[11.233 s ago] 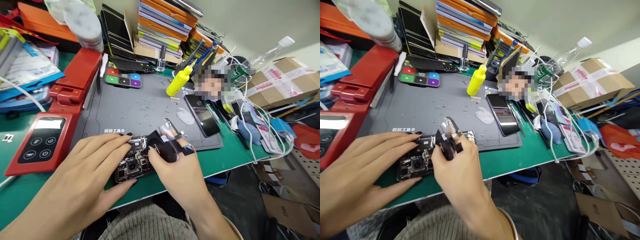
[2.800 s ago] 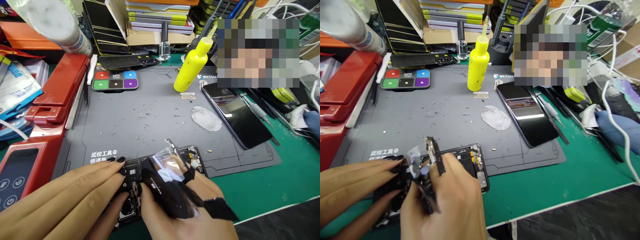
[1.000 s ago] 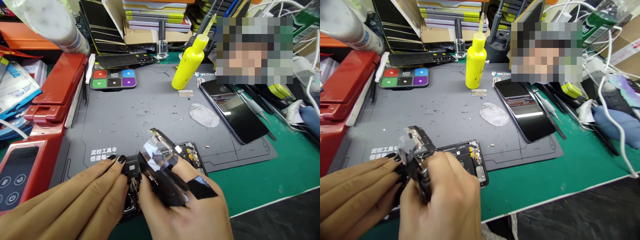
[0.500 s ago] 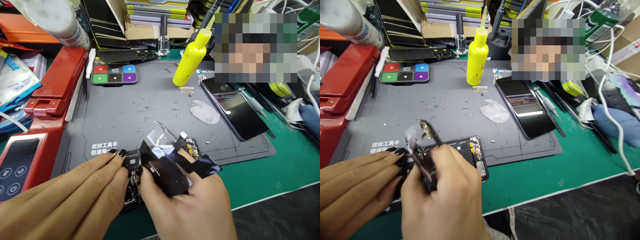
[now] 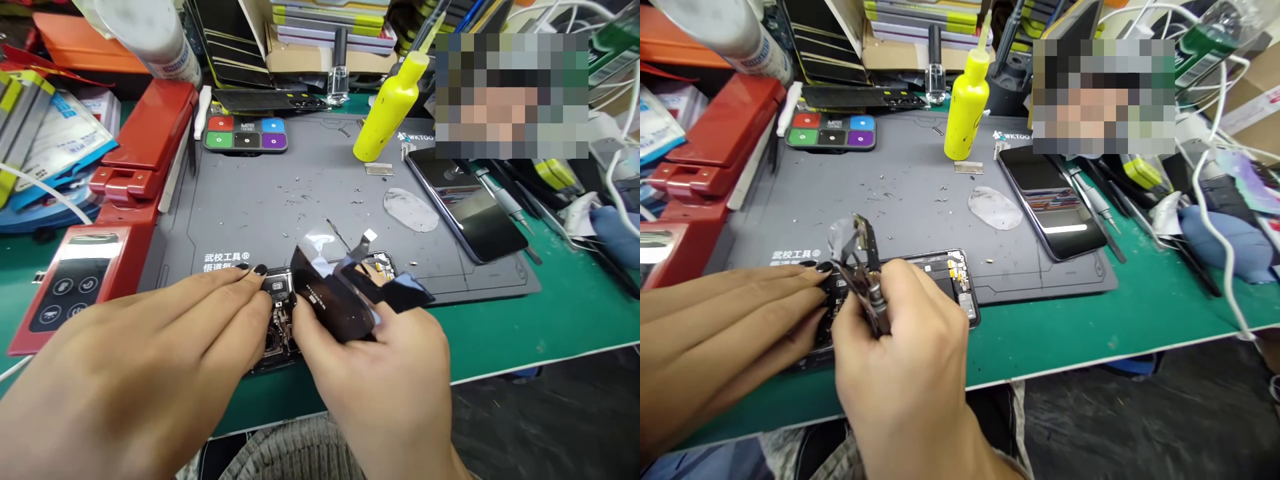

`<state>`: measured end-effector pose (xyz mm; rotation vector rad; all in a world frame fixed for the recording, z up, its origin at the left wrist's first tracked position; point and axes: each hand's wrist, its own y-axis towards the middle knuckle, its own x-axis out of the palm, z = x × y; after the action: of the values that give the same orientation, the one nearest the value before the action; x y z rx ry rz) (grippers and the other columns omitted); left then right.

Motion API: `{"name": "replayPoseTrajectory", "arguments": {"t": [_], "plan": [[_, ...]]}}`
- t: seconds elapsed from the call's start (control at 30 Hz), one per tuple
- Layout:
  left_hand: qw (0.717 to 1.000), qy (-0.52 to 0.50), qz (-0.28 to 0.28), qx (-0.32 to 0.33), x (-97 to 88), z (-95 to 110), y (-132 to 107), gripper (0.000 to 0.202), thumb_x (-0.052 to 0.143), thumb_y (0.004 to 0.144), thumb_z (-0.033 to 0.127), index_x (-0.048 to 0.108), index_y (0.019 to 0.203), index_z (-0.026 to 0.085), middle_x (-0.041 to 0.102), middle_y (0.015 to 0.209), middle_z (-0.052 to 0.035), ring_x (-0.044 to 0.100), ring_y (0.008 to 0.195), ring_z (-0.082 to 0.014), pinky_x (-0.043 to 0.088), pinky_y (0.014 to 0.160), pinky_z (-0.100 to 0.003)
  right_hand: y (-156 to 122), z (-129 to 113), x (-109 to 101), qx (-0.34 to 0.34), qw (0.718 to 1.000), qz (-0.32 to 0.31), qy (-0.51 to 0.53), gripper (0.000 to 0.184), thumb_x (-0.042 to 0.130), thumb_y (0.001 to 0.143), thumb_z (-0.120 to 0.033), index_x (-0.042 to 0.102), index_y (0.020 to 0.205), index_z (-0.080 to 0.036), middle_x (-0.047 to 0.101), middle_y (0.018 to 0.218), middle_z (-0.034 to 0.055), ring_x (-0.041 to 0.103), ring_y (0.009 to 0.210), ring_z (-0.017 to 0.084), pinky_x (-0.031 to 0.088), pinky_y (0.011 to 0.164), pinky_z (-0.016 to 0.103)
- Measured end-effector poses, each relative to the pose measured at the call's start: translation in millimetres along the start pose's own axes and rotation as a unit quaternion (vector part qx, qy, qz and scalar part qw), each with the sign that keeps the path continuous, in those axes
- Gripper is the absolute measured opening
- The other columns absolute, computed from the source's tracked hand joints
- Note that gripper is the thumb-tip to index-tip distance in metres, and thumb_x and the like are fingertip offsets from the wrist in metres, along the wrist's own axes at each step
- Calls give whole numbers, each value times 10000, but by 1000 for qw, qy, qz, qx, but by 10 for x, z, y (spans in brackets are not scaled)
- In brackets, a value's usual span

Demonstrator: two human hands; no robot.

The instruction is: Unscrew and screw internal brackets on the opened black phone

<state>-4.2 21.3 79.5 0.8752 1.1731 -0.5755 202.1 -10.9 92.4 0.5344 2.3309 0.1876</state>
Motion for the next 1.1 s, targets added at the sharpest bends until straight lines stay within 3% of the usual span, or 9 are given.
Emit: {"name": "replayPoseTrajectory", "arguments": {"t": [0.1, 0.27, 0.43, 0.53, 0.7, 0.87, 1.1], "plan": [[999, 35, 24, 11, -5, -10, 64, 273, 447, 1102, 212, 699, 1203, 242, 808, 1178, -14, 799, 1156, -253, 704, 1026, -394, -14, -13, 14, -9, 1000, 8, -9, 213, 709, 813, -150, 632, 625, -212, 673, 582, -42, 501, 439, 83, 417, 474, 231], [998, 43, 42, 24, -21, -21, 140, 205, 483, 1116, 204, 685, 1147, 230, 793, 1085, -3, 810, 1080, -248, 726, 963, -423, -25, -25, 27, -21, 999, 22, -20, 213, 703, 815, -141, 620, 629, -205, 654, 581, -45, 495, 457, 78, 394, 481, 228], [992, 85, 65, 68, -52, 3, 245, 265, 402, 1124, 175, 650, 1028, 177, 779, 915, -48, 835, 859, -294, 756, 706, -463, -17, 1, 23, -29, 999, 14, -13, 212, 697, 807, -102, 593, 657, -208, 597, 566, -72, 481, 481, 73, 391, 504, 214], [991, 87, 67, 82, -58, 4, 292, 271, 402, 1105, 140, 654, 1008, 173, 798, 928, -73, 835, 853, -291, 762, 721, -442, 8, 36, -29, -37, 999, -7, -11, 249, 714, 795, -107, 555, 637, -215, 515, 535, -84, 411, 470, 73, 351, 482, 224], [993, 66, 68, 70, -18, -12, 269, 245, 388, 1108, 144, 608, 1019, 200, 802, 916, -74, 819, 807, -291, 761, 687, -463, 65, 70, -113, -46, 996, -71, 14, 269, 736, 741, -68, 548, 620, -218, 504, 516, -86, 431, 465, 74, 342, 452, 214], [997, 51, 45, 43, 17, -3, 133, 269, 410, 1102, 160, 647, 1228, 176, 829, 1162, -84, 823, 1061, -299, 740, 952, -468, 84, 58, -83, -26, 996, -84, 17, 201, 741, 766, -55, 639, 675, -202, 723, 717, -40, 531, 501, 76, 422, 477, 215], [997, 61, 30, 46, 20, 13, 6, 321, 443, 1114, 241, 632, 1360, 159, 799, 1284, -123, 790, 1180, -339, 725, 1000, -502, 35, 83, -53, -19, 997, -63, 37, 186, 720, 845, -96, 674, 698, -201, 695, 687, -32, 625, 606, 109, 479, 580, 230]]}}
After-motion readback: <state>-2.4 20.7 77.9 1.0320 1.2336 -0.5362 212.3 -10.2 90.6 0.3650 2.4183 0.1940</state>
